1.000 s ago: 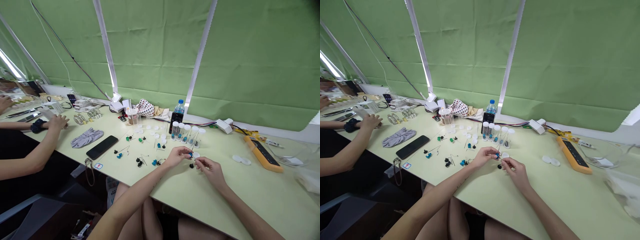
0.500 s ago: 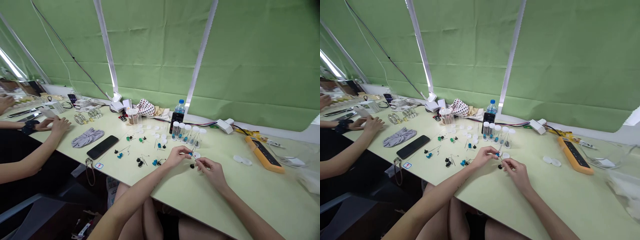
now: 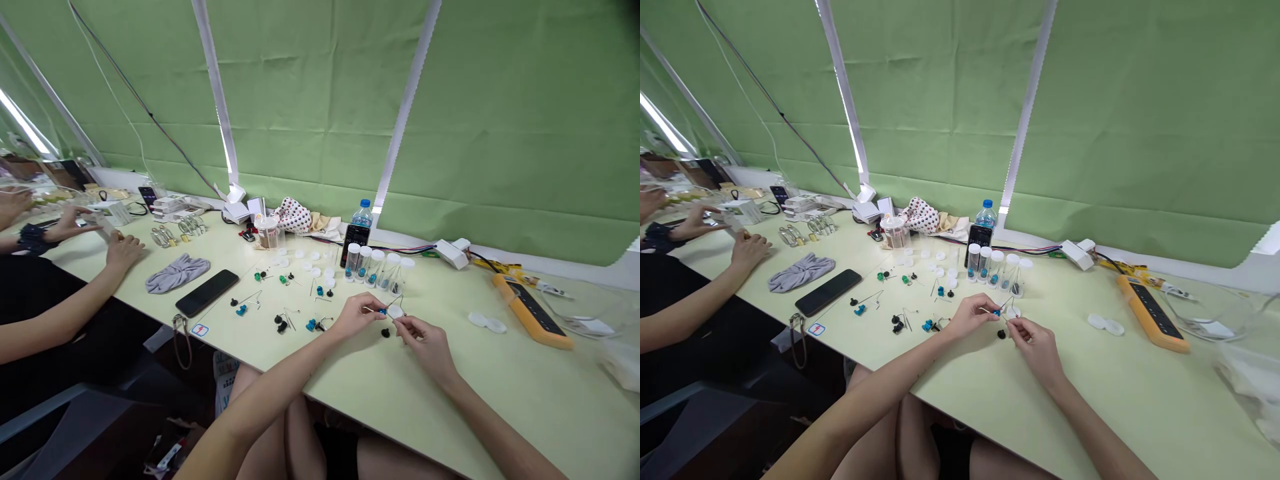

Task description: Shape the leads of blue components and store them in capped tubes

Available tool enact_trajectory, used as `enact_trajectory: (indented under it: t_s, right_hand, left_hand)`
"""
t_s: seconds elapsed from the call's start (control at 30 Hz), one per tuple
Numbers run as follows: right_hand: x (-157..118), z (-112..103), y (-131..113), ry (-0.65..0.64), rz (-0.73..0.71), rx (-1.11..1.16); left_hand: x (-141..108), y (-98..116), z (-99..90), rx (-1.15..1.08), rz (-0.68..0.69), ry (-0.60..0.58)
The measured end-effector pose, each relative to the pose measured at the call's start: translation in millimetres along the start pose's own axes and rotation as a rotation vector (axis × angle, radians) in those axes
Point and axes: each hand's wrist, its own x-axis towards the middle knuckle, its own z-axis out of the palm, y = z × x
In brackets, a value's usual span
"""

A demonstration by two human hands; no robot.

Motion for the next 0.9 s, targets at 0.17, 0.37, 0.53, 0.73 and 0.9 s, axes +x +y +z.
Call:
enact_trajectory:
  t_s: [0.17,0.37,0.53,0.73,0.9]
  right_hand:
    - [-2.2,2.0,5.1,0.054,-0.152,-0.157]
    - [-1.7,-0.7,7.8,0.112,-0.368,-0.404]
    - [0.0,-5.4,12.1,0.148,-0.556,-0.631]
    - [-1.4,-4.5,13.6,0.126,-0.645,-0.717]
    - [-1.7,-2.0,13.4,0.148,-0.555,-0.597]
  left_hand:
    - [-3.2,-4.5,2.5,-0.123,-0.065,-0.046]
    - [-3.1,-6.9,5.1,-0.22,-0.156,-0.038]
    - [-3.2,-4.3,5.8,-0.254,-0.227,-0.039]
    - [-3.9,-1.1,5.6,-0.281,-0.249,-0.009]
    - [-3.7,-3.2,5.6,-0.289,-0.23,-0.008]
